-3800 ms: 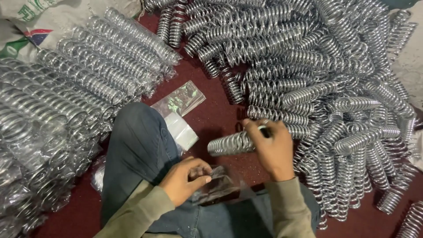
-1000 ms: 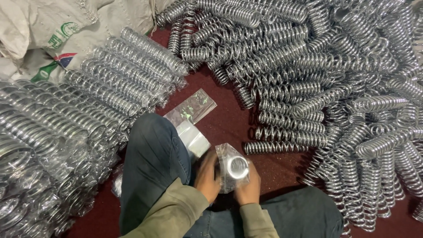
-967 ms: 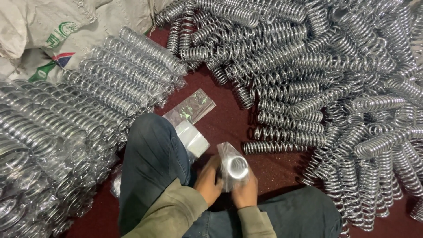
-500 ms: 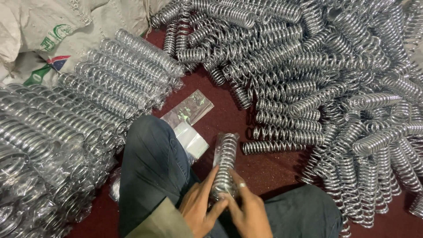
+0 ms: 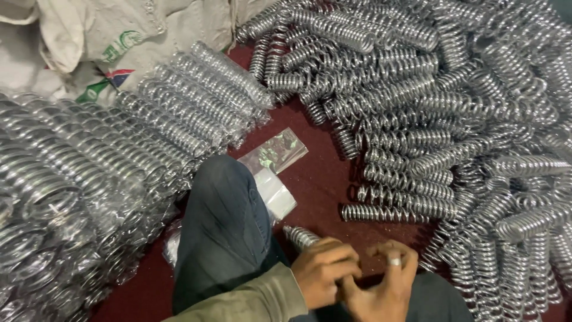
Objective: The person sits on the floor and repeatedly picks up metal springs, places them into clear plastic bags, and sets the packaged springs aside. The person handles springs one at a time throughout the clip.
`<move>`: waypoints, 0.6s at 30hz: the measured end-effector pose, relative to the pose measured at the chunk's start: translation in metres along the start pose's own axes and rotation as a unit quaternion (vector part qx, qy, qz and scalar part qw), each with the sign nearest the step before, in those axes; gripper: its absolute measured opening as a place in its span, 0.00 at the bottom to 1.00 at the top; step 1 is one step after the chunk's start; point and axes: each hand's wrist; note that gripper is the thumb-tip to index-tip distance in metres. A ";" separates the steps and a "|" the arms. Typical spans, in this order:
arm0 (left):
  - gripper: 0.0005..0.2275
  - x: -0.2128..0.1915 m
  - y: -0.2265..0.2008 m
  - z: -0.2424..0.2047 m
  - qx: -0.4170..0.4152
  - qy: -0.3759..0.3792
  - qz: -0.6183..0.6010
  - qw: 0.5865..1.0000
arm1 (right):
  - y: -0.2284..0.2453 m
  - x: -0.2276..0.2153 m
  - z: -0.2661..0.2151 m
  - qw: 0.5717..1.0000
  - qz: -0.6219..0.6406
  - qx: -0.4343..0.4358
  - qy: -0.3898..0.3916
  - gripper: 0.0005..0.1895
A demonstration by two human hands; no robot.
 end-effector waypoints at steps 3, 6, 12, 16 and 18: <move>0.12 -0.004 -0.006 -0.009 -0.028 0.035 -0.009 0.999 | -0.012 0.010 0.009 0.975 -0.054 0.140 0.166 0.32; 0.24 -0.011 0.038 -0.029 -0.127 0.177 0.068 0.974 | -0.009 0.022 0.001 0.979 0.056 0.135 0.145 0.31; 0.30 -0.131 0.050 0.028 0.045 0.138 0.328 0.933 | 0.000 0.019 -0.023 0.945 0.271 0.183 0.034 0.16; 0.30 -0.220 0.108 0.022 -0.036 0.137 0.550 0.823 | -0.036 0.026 -0.038 0.910 0.297 0.277 0.077 0.14; 0.25 -0.258 0.129 0.008 -0.210 0.184 0.690 0.668 | -0.040 0.031 -0.041 0.897 0.236 0.368 0.067 0.14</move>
Point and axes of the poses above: each hand's wrist, its own z-axis towards the middle knuckle, its own x-axis out of the palm, y = z × x, and after that the axes turned 3 degrees about x, right-handed
